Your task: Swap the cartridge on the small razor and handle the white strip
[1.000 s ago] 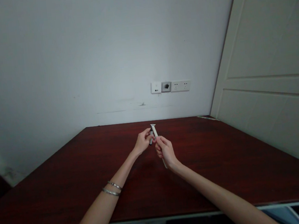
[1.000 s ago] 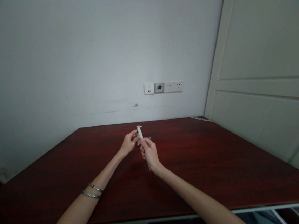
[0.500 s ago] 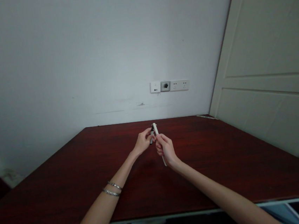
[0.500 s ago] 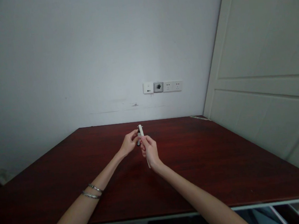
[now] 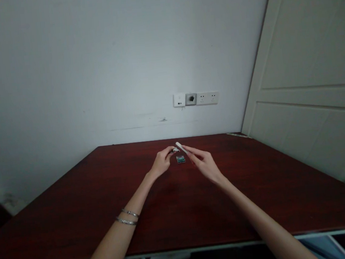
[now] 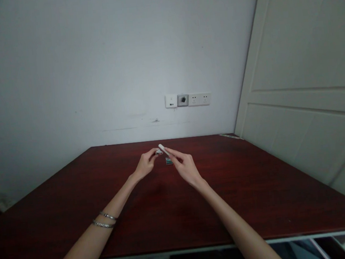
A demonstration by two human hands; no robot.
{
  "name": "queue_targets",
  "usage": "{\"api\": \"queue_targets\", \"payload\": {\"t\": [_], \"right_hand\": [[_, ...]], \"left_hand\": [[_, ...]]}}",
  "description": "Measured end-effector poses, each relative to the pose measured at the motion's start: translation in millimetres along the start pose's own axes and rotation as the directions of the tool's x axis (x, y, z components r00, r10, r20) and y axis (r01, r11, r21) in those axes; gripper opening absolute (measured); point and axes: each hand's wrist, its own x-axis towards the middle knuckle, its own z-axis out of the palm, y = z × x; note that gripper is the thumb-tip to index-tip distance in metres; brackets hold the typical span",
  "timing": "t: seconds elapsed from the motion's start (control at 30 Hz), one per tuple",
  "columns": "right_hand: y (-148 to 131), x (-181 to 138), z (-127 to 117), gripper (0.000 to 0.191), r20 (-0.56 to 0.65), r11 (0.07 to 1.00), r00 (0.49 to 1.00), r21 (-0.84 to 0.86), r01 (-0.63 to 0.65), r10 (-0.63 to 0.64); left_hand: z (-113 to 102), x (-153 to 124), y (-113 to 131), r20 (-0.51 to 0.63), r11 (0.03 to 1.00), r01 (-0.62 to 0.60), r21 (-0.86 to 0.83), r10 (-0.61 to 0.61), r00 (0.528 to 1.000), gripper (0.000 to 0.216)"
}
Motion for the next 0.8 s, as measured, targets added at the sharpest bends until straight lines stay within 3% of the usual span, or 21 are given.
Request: {"api": "queue_targets", "payload": {"t": [0.13, 0.27, 0.4, 0.53, 0.63, 0.8], "right_hand": [[-0.8, -4.0, 2.5, 0.030, 0.182, 0.999, 0.983, -0.048, 0.011, -0.002], [-3.2, -4.1, 2.4, 0.031, 0.076, 1.000, 0.997, -0.015, -0.004, 0.005], [-1.8, -4.3, 2.0, 0.030, 0.172, 0.999, 0.985, -0.032, 0.002, 0.003], [2.2, -5.8, 2.5, 0.031, 0.080, 0.998, 0.997, -0.057, 0.018, -0.013], [5.1, -6.2, 2.8, 0.031, 0.159, 0.998, 0.987, -0.063, 0.016, -0.006], [5.9, -4.3, 2.8, 0.032, 0.114, 0.999, 0.993, -0.046, 0.018, -0.012]], "left_hand": [[-1.9, -0.1, -2.6, -0.006, 1.000, 0.005, 0.012, -0.005, 1.000, 0.023], [-2.8, 0.6, -2.2, 0.002, 1.000, 0.025, 0.018, -0.025, 1.000, 0.024], [-3.3, 0.7, -1.7, 0.002, 0.999, 0.012, 0.040, -0.013, 1.000, 0.025], [-2.6, 0.4, -3.1, -0.009, 0.999, -0.013, 0.037, 0.013, 1.000, 0.025], [-2.1, -0.1, -3.7, 0.003, 0.999, -0.013, 0.029, 0.013, 1.000, 0.026], [-2.2, -0.6, -3.6, 0.006, 0.999, -0.011, 0.031, 0.011, 1.000, 0.025]]}}
